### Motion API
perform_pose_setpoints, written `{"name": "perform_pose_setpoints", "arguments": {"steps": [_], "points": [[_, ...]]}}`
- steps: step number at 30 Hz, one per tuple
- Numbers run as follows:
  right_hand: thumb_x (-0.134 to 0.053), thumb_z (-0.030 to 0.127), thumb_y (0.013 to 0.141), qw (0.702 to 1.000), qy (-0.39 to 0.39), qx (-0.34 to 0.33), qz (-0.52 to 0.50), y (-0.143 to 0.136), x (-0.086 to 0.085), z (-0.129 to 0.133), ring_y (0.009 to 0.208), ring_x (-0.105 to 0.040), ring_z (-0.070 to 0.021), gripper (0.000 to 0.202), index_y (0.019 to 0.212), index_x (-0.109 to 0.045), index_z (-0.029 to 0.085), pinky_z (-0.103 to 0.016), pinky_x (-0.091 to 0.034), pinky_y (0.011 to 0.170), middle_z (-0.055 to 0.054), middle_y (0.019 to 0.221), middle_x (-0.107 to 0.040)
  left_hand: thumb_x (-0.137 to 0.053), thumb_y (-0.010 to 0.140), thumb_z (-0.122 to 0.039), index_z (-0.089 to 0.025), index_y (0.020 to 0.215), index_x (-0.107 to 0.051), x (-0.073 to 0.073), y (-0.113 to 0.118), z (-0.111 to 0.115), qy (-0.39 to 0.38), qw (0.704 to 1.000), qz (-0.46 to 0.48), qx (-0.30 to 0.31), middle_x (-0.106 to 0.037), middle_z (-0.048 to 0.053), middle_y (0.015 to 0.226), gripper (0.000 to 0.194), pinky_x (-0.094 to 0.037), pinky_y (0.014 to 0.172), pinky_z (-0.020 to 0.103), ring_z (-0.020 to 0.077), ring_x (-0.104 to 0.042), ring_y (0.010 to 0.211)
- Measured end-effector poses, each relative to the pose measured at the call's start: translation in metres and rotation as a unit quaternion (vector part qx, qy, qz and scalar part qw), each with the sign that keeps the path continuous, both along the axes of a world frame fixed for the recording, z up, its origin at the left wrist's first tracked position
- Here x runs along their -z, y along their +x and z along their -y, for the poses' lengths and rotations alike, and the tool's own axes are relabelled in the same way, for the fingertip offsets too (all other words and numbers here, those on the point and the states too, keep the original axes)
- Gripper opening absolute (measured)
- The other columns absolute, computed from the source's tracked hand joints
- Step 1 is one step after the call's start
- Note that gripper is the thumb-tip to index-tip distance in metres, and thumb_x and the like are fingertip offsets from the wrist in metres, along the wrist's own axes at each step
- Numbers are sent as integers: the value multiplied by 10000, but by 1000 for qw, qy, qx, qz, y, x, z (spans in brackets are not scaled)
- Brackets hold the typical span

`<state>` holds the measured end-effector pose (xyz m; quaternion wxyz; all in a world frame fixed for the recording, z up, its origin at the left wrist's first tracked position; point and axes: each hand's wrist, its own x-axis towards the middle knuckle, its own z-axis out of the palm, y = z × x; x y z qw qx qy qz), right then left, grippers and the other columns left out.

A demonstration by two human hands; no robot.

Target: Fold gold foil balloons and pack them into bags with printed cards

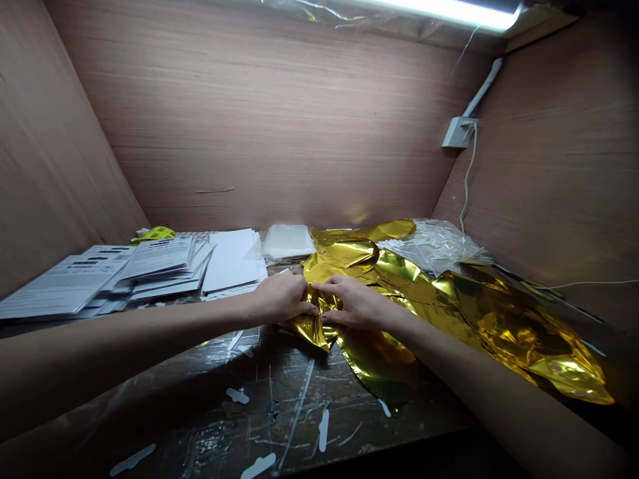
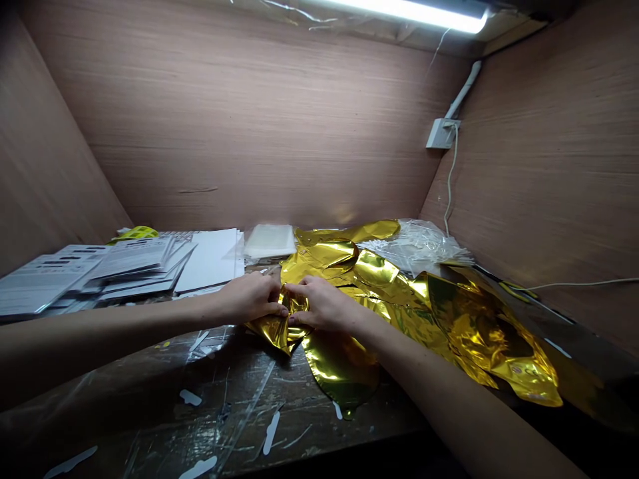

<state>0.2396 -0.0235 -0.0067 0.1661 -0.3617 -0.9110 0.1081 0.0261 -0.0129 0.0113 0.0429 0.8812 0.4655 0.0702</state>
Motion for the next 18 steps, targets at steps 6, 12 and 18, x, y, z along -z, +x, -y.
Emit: {"name": "perform_pose_setpoints", "arguments": {"steps": [6, 12, 18], "points": [[-869, 350, 687, 992, -41, 106, -54, -2, 1, -1, 1010, -610, -267, 1054, 1576, -351, 121, -390, -480, 885, -150, 1184, -661, -627, 947, -268, -187, 879, -749, 15, -8, 20, 78, 985, 89, 129, -730, 59, 873, 162, -466, 765, 300, 189, -643, 826], [-710, 209, 758, 980, -126, 110, -112, -4, -3, 1, 751, -628, -188, 475, 1230, -730, 165, -294, -465, 685, -25, 859, -726, -521, 962, -126, -199, 946, -765, 20, -18, 44, 35, 967, 135, 214, -743, 44, 841, 255, -521, 753, 273, 166, -672, 788], [-618, 178, 831, 979, -109, 14, -171, -17, -5, 20, 777, -662, -177, 284, 1055, -787, 218, -274, -476, 708, -3, 887, -756, -429, 958, -58, -198, 1310, -618, 31, -31, 66, 79, 962, 127, 230, -676, 73, 1319, 423, -440, 1116, 391, 233, -522, 1303]]}}
